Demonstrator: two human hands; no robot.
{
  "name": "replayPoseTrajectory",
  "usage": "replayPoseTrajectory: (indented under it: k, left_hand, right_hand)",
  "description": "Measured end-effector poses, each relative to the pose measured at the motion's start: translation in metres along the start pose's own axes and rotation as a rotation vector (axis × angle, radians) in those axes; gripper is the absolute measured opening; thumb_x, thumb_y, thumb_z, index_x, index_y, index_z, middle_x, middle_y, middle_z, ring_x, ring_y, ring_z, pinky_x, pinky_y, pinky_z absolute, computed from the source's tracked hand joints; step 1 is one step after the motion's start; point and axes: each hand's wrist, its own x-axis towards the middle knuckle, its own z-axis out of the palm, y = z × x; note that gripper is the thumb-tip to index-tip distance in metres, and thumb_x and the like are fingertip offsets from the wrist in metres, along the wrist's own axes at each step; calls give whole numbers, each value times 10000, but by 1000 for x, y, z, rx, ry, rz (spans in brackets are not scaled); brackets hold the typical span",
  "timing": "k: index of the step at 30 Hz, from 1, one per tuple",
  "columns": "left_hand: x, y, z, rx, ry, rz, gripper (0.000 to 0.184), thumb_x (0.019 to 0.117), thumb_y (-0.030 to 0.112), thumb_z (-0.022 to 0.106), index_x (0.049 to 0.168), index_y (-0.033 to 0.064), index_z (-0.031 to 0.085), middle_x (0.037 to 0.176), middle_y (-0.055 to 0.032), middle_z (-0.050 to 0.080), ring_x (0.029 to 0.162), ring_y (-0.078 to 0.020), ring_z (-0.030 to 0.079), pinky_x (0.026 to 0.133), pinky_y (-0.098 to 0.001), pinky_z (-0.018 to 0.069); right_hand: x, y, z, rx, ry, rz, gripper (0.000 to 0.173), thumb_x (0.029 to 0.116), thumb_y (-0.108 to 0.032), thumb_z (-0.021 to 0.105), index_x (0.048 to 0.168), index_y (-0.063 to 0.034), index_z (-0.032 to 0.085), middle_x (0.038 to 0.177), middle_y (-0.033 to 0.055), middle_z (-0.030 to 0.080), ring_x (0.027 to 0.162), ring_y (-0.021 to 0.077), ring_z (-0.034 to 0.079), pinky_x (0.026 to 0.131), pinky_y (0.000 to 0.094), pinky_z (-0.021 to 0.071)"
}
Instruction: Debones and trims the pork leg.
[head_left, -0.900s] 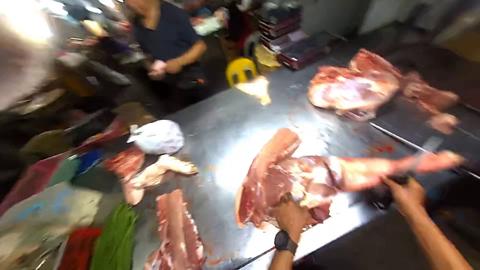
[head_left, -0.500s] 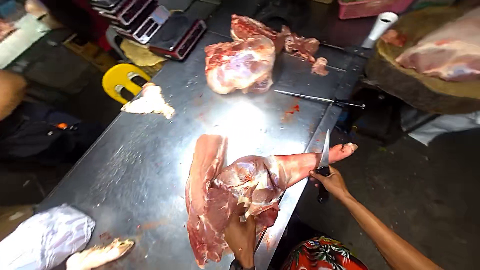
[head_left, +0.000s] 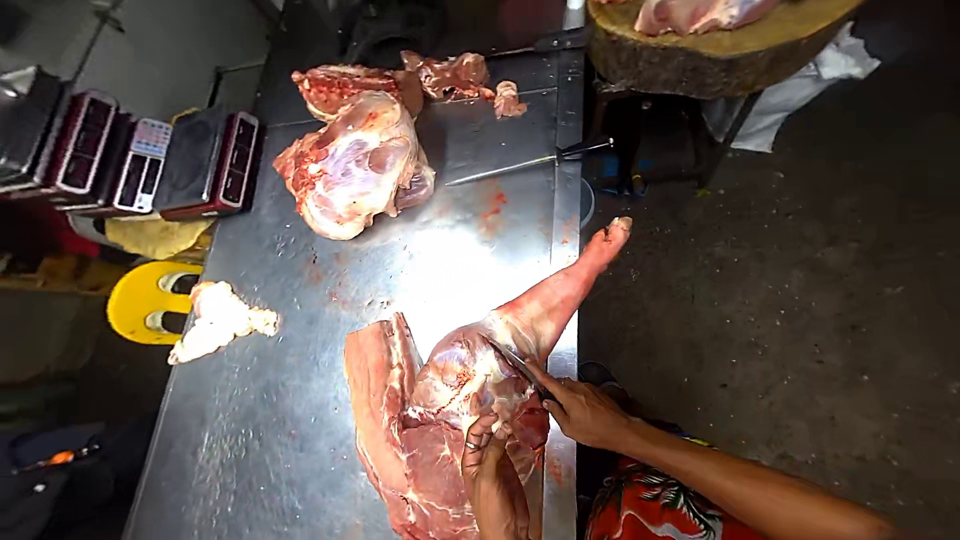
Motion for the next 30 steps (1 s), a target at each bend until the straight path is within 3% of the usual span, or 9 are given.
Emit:
replayPoseTrajectory:
  k: [3, 8, 12, 16, 20, 24, 27, 29, 30]
  left_hand:
    - [-5, 0, -4, -58, -43, -2, 238, 899, -59, 517, 986, 40, 715, 903, -66, 718, 826, -123, 686, 813, -282, 580]
    - [-14, -7, -15, 57, -116, 102, 275, 918, -5, 467, 937, 84, 727, 811, -12, 698, 779, -88, 664, 787, -247, 554]
    - [-8, 2, -3, 133, -129, 134, 230, 935, 28, 506, 939, 89, 728, 823, -13, 699, 812, -98, 668, 828, -265, 554]
    - [21, 21, 24, 197, -50, 142, 253, 912, -21, 468, 911, 56, 710, 824, -25, 704, 818, -116, 671, 822, -288, 558]
    - [45, 36, 41, 205, -15, 162, 253, 913, -38, 464, 903, 52, 701, 808, -24, 705, 789, -117, 682, 792, -287, 577]
    - [50, 46, 31, 167, -23, 159, 240, 929, -6, 480, 920, 80, 705, 800, -13, 693, 775, -122, 677, 790, -292, 575]
    - [50, 58, 10, 149, -29, 155, 258, 946, 4, 470, 941, 102, 708, 826, -8, 707, 795, -120, 687, 797, -296, 585]
    - [48, 73, -8, 144, -11, 177, 281, 952, -3, 439, 946, 127, 687, 790, 10, 696, 767, -105, 677, 780, -290, 578]
    - [47, 79, -17, 140, -10, 183, 284, 951, 2, 436, 954, 138, 685, 777, 17, 689, 757, -99, 670, 780, -287, 574]
  right_hand:
    - [8, 2, 7, -108, -18, 16, 650, 1064, -255, 426, 1652, -368, 173, 1148, 202, 683, 952, 383, 695, 836, 562, 563]
    - [9, 1, 20, -62, -60, 113, 679, 1062, -242, 407, 1658, -371, 110, 1027, 193, 710, 926, 398, 703, 824, 588, 561]
    - [16, 23, 21, 112, -90, 50, 603, 1095, -351, 390, 1655, -361, 167, 954, 187, 727, 873, 376, 706, 848, 578, 548]
    - [31, 38, 14, 278, -185, -28, 594, 1103, -379, 413, 1655, -325, 200, 1037, 210, 708, 829, 338, 685, 825, 538, 542]
    - [11, 50, 34, 391, -145, -73, 620, 1081, -306, 489, 1650, -244, 249, 1224, 210, 698, 937, 331, 716, 904, 534, 553]
    - [4, 50, 46, 433, -150, -84, 631, 1073, -301, 512, 1648, -253, 258, 1091, 215, 717, 852, 323, 705, 842, 516, 562]
    - [-8, 44, 56, 493, -207, -72, 649, 1076, -294, 510, 1656, -244, 223, 1315, 181, 665, 984, 276, 718, 928, 482, 562]
    - [-28, 46, 69, 513, -269, -54, 651, 1075, -293, 516, 1656, -252, 224, 1315, 183, 665, 950, 290, 719, 897, 507, 566]
    - [-34, 48, 76, 509, -282, -50, 644, 1075, -302, 515, 1653, -261, 234, 1215, 207, 693, 915, 316, 712, 880, 530, 558]
